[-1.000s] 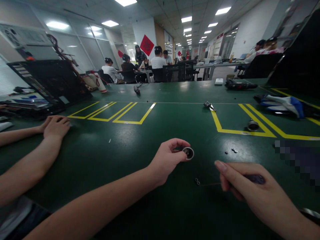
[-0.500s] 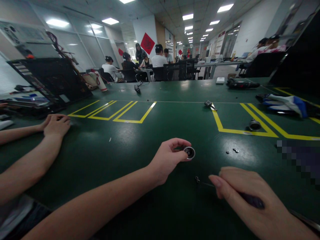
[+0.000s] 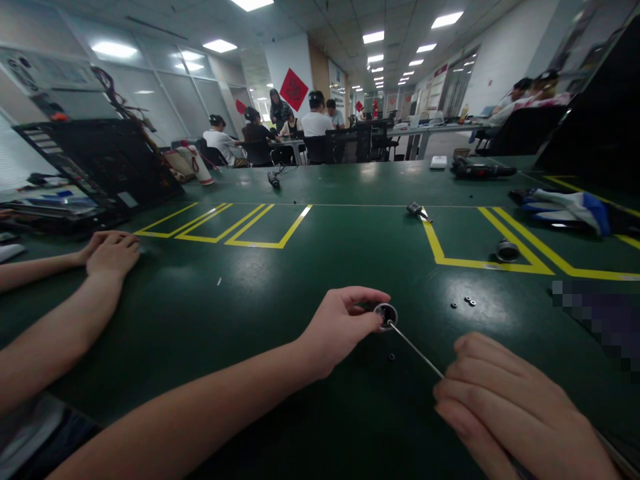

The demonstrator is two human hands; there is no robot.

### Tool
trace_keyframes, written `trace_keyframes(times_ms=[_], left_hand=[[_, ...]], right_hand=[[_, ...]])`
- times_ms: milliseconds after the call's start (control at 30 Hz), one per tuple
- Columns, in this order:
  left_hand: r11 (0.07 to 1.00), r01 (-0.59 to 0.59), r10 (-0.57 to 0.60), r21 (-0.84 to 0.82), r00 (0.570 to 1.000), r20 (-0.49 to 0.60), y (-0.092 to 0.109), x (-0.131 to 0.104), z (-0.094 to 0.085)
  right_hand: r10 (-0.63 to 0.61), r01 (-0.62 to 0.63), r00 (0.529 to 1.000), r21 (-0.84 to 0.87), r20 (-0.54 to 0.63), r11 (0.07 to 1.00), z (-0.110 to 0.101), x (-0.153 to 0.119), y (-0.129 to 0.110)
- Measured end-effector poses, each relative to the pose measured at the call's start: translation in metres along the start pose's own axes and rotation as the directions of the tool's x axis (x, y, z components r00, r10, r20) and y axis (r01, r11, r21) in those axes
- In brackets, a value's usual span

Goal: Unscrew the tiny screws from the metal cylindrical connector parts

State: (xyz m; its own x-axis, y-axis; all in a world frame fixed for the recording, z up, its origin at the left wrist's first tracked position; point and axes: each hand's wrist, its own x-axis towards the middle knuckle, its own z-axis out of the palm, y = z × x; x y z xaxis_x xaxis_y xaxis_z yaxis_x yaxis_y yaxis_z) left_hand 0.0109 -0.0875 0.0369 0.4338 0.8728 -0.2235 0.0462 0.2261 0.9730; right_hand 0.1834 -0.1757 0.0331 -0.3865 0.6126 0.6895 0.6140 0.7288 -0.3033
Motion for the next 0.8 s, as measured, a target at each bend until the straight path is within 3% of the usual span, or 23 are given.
trace_keyframes(times_ms=[167,400,700,800], left_hand=[[0.998,0.009,-0.008,0.061,1.000,-0.010,0.0019,-0.0033,0.0041],[0.989,-0.021,0.023,0.144,1.000,-0.010,-0.0002,-0.0033,0.0039],[0.990,-0.042,0.045,0.135,0.999,-0.017,-0.0056,0.0004,0.0035],[0.989,-0.063,0.063,0.132,0.998,0.002,-0.0076,0.0006,0.0008]], right_hand=[[-0.059,0.060,0.995,-0.011,0.082,0.998,-0.0044,0.0090,-0.0002],[-0.097,0.101,0.993,-0.054,0.062,0.993,-0.0021,0.0110,-0.0037],[-0.081,0.089,0.993,-0.087,0.089,0.992,0.0007,0.0099,-0.0050],[-0.050,0.051,0.997,-0.005,0.066,0.999,-0.0020,0.0100,-0.0055]])
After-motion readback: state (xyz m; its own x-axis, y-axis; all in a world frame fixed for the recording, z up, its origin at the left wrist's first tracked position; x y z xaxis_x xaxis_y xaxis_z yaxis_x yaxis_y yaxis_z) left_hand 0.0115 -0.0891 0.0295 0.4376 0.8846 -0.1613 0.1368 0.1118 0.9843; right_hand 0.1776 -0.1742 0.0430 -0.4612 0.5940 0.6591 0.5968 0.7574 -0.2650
